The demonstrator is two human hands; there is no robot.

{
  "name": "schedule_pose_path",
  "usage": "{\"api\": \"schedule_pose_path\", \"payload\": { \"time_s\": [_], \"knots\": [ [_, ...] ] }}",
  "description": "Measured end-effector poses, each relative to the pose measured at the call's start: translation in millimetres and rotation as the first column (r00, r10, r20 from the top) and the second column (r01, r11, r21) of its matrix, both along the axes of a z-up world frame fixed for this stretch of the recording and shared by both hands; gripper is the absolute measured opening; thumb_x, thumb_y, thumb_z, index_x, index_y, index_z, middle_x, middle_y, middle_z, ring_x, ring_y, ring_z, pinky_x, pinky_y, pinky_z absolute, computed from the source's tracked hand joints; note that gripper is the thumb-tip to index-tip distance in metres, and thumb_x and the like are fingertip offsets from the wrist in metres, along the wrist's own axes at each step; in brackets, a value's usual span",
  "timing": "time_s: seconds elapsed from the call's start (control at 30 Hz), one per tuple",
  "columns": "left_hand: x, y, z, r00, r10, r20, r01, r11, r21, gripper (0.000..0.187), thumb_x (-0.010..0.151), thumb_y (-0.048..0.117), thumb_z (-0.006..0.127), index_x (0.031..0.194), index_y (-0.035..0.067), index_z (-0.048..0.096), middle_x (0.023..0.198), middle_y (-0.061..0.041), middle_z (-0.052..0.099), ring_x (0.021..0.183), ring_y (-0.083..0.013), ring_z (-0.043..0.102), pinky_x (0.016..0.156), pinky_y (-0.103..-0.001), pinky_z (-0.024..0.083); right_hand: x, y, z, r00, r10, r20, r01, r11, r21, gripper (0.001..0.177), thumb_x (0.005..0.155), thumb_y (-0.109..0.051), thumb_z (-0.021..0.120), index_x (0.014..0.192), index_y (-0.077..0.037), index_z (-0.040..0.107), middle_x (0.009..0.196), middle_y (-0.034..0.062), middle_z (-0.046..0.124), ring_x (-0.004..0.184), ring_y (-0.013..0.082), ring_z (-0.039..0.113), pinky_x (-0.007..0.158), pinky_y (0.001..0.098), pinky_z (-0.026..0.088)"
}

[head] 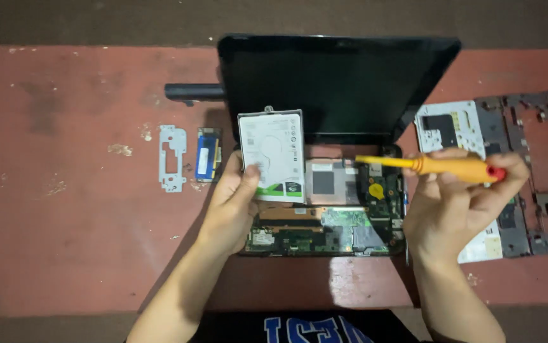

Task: Repair a laptop by unscrewing and removing internal components like the hard drive and RAM

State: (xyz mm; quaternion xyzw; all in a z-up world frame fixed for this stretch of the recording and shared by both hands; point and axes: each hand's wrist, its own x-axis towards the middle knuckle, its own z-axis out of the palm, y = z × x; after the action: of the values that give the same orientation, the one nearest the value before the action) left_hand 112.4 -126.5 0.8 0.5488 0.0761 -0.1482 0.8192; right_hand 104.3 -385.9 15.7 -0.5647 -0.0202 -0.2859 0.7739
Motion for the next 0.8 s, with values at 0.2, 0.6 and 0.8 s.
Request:
{"api": "schedule_pose_path", "payload": {
  "time_s": [0.2,0.6,0.8],
  "knots": [
    [1,11,5,0.999,0.041,-0.029,-0.049,0.920,-0.390,0.043,0.096,0.031,0.049,0.130,0.007,0.037,0.126,-0.017,0.057,0.101,-0.0294,0.065,0.071,-0.045,0.064,-7,10,-16,0.984,0.153,0.094,-0.150,0.988,-0.044,0.038,0.099,0.007,0.050,0.126,-0.017,0.038,0.107,0.0169,0.063,0.093,0.0281,0.067,0.084,0.0405,0.065],
    [1,3,8,0.999,0.040,-0.027,-0.046,0.961,-0.274,0.077,0.078,0.010,0.074,0.141,0.004,0.031,0.115,-0.017,0.065,0.087,-0.0290,0.071,0.072,-0.036,0.064,-13,25,-15,0.988,0.081,0.129,-0.051,0.973,-0.223,0.040,0.096,-0.006,0.058,0.121,-0.020,0.030,0.099,0.0145,0.055,0.092,0.0241,0.061,0.085,0.0477,0.064],
    [-1,2,13,0.999,0.037,0.025,-0.029,0.965,-0.261,0.074,0.080,0.011,0.073,0.139,0.004,0.030,0.110,-0.019,0.067,0.081,-0.0313,0.071,0.069,-0.042,0.065,-13,33,-8,0.987,0.079,0.143,-0.038,0.962,-0.270,0.039,0.096,-0.007,0.058,0.119,-0.020,0.029,0.099,0.0163,0.053,0.092,0.0235,0.060,0.088,0.0499,0.064]
  ]
}}
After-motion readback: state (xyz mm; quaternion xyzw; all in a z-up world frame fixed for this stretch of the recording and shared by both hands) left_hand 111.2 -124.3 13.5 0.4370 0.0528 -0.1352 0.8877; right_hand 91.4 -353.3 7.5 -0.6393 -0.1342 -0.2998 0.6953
